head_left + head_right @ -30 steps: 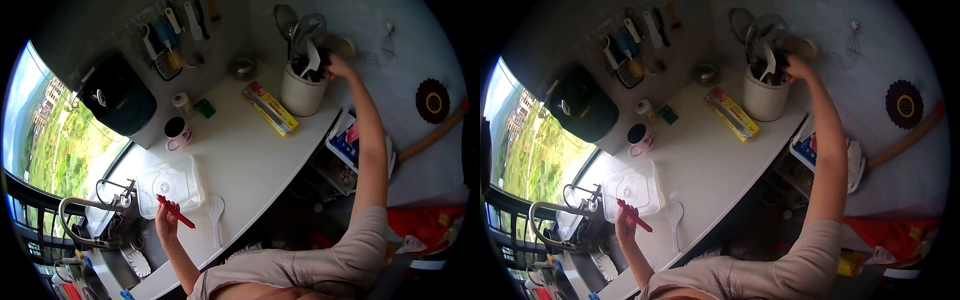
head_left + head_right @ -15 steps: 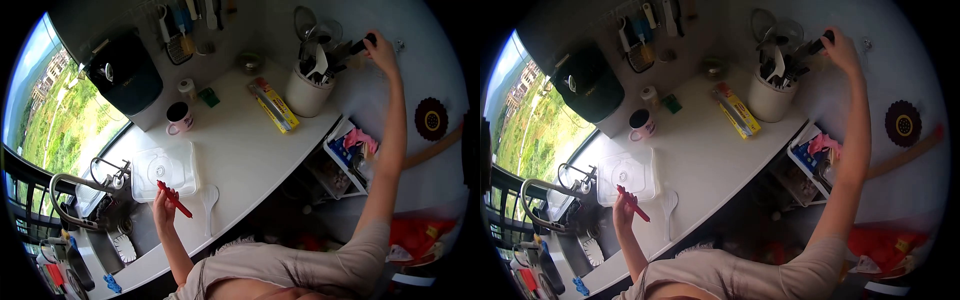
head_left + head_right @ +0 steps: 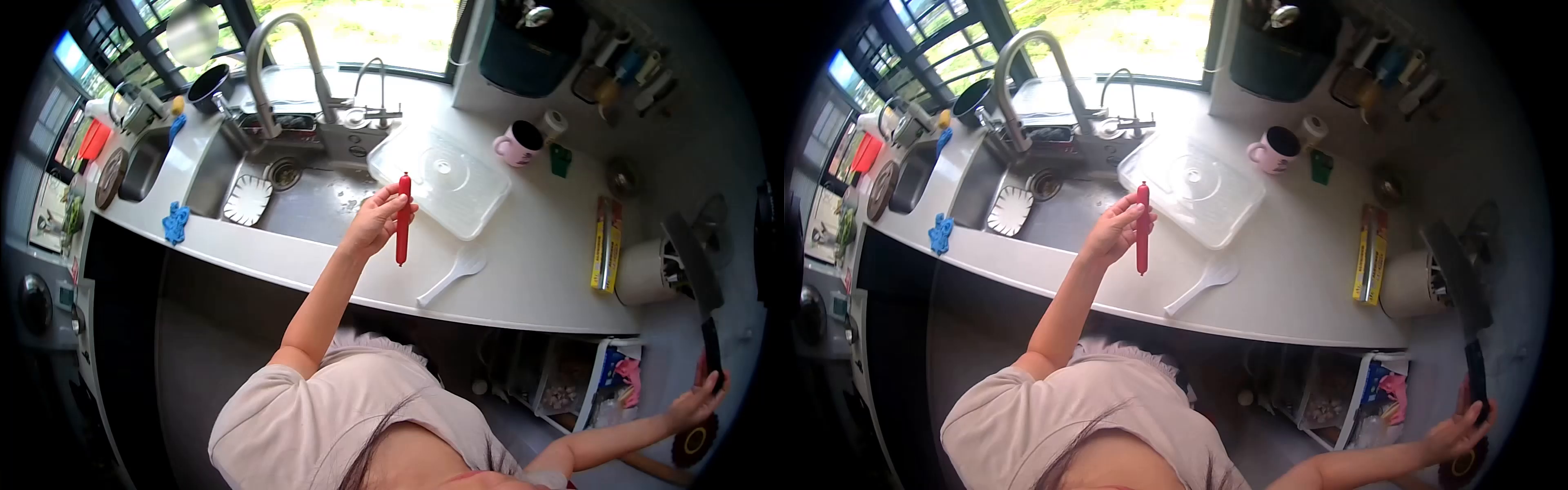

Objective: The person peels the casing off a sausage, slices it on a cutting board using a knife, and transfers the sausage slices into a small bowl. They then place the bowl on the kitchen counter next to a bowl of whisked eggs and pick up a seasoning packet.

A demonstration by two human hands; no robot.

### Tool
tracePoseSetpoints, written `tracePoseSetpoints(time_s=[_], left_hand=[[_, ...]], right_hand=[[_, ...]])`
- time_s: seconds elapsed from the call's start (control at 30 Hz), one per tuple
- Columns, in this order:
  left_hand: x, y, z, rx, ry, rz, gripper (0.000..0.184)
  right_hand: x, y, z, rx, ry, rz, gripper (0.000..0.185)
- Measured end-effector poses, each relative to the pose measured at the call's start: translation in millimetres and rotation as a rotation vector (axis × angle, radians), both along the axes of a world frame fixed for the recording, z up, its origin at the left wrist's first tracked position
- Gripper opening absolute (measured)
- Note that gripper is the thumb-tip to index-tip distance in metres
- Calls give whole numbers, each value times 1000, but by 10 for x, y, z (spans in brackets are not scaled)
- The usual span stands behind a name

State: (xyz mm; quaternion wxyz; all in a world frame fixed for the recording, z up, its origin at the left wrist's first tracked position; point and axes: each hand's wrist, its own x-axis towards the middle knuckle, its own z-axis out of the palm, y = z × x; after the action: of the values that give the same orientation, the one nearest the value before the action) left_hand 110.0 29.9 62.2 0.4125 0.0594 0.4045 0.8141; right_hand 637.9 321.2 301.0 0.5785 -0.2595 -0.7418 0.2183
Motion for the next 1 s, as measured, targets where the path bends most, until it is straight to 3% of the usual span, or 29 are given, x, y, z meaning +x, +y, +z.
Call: tracePoseSetpoints(time_s=[0.2,0.33,0.5,0.63,0.7,0.77,0.87,1.0], left_hand=[[-400,-1405,73,74,-10,166,37],[-745,-2635,100,138,-18,301,32],[-1078,-4179,162,114,24,483,31],[-1184,-5171,163,115,28,637,31],[-1209,-5616,138,120,-6,697,35],[-1230,-6004,132,193,-13,736,35],[-1313,-6449,160,213,-72,848,35],[-1659,-7002,92,79,11,907,34]], right_hand=[[-2223,-748,-967,-401,70,516,25],[-3751,-1884,-1453,-655,57,767,18],[-5258,-3227,-1951,-1045,139,1044,17],[-6126,-4084,-2296,-1509,221,1093,15],[-6403,-4572,-2423,-1528,203,1237,21],[-6608,-5152,-2278,-1503,55,1481,45],[-7101,-5645,-2534,-1512,-134,1668,63],[-7737,-6443,-2622,-1472,-293,1763,63]])
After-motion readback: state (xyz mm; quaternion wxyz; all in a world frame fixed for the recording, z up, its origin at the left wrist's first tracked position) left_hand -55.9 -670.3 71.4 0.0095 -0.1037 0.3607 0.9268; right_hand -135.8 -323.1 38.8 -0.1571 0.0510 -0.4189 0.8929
